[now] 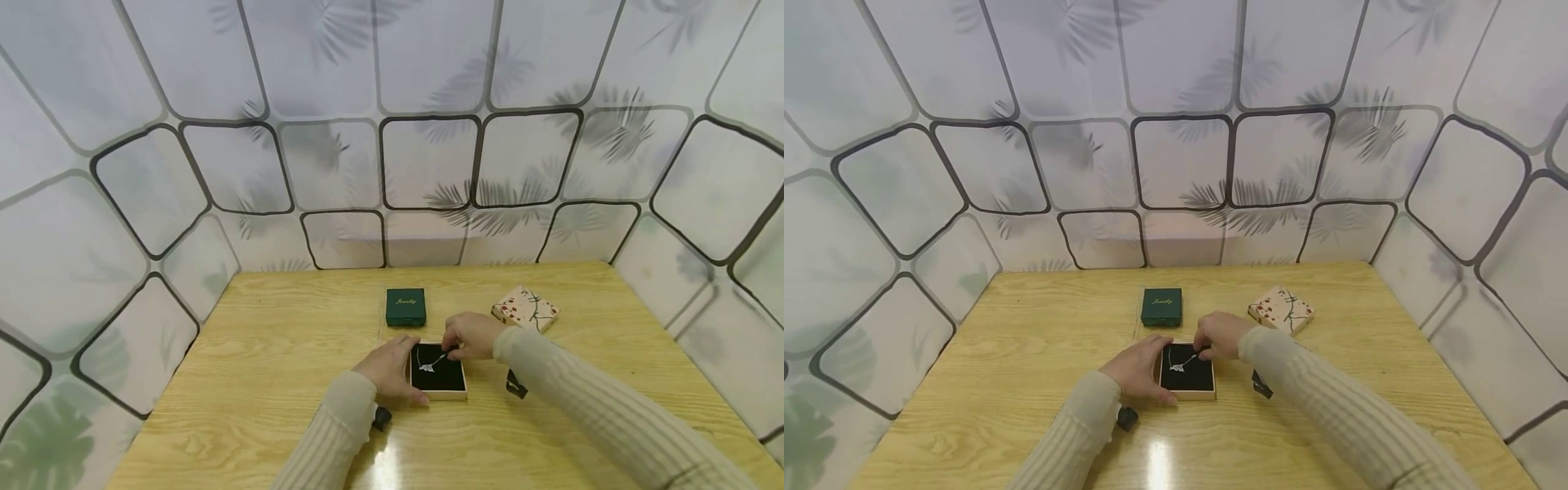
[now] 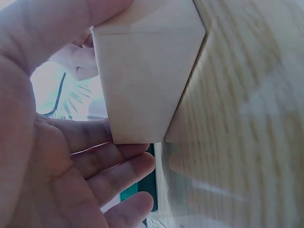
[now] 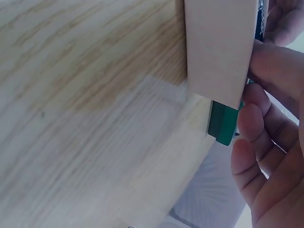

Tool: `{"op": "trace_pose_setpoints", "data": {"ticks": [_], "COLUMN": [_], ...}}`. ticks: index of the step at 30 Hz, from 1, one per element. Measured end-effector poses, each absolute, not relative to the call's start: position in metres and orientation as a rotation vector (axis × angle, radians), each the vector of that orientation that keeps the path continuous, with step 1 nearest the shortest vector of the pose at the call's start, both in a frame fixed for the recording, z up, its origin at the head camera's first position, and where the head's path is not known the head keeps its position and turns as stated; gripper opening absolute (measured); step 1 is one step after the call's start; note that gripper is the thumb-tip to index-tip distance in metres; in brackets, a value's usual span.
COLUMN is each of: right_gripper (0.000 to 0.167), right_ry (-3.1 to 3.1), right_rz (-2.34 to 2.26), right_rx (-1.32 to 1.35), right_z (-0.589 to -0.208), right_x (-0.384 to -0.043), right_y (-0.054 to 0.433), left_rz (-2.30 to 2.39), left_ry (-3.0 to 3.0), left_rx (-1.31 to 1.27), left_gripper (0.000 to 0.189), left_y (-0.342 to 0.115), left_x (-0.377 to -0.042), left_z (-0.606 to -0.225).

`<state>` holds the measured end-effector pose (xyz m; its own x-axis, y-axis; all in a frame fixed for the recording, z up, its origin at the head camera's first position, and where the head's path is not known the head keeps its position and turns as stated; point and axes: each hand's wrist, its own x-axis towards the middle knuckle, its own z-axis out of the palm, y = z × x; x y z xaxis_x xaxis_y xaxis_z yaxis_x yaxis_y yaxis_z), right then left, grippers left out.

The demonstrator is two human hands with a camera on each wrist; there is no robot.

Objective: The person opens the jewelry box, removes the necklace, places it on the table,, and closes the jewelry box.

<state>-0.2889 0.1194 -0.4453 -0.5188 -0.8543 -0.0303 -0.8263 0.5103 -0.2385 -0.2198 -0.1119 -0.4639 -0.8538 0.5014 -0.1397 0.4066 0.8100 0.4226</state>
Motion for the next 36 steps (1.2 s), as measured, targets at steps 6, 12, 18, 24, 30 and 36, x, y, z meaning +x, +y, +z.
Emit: {"op": "trace_pose_setpoints", "data": {"ticks": [6, 12, 18, 24, 30, 36], "right_gripper": [0.002, 0.010, 0.009, 0.012, 0.014, 0.012], "right_ry": [2.579, 2.617, 2.687, 2.691, 2.674, 2.655], "right_rz": [-0.281, -0.213, -0.089, -0.140, -0.193, -0.259], "right_rx": [-1.475, -1.476, -1.520, -1.477, -1.431, -1.398], "right_z": [-0.447, -0.449, -0.460, -0.459, -0.458, -0.460], "right_x": [-0.286, -0.282, -0.283, -0.279, -0.277, -0.278], "right_y": [0.117, 0.113, 0.112, 0.111, 0.110, 0.111], "left_rz": [0.571, 0.571, 0.572, 0.586, 0.603, 0.620], "left_ry": [2.752, 2.747, 2.741, 2.736, 2.732, 2.725], "left_rx": [0.701, 0.707, 0.711, 0.708, 0.689, 0.688], "left_gripper": [0.116, 0.116, 0.116, 0.116, 0.118, 0.116], "left_y": [-0.112, -0.112, -0.112, -0.112, -0.112, -0.113], "left_x": [-0.220, -0.220, -0.221, -0.221, -0.220, -0.219], "left_z": [-0.465, -0.464, -0.464, -0.465, -0.465, -0.464]}}
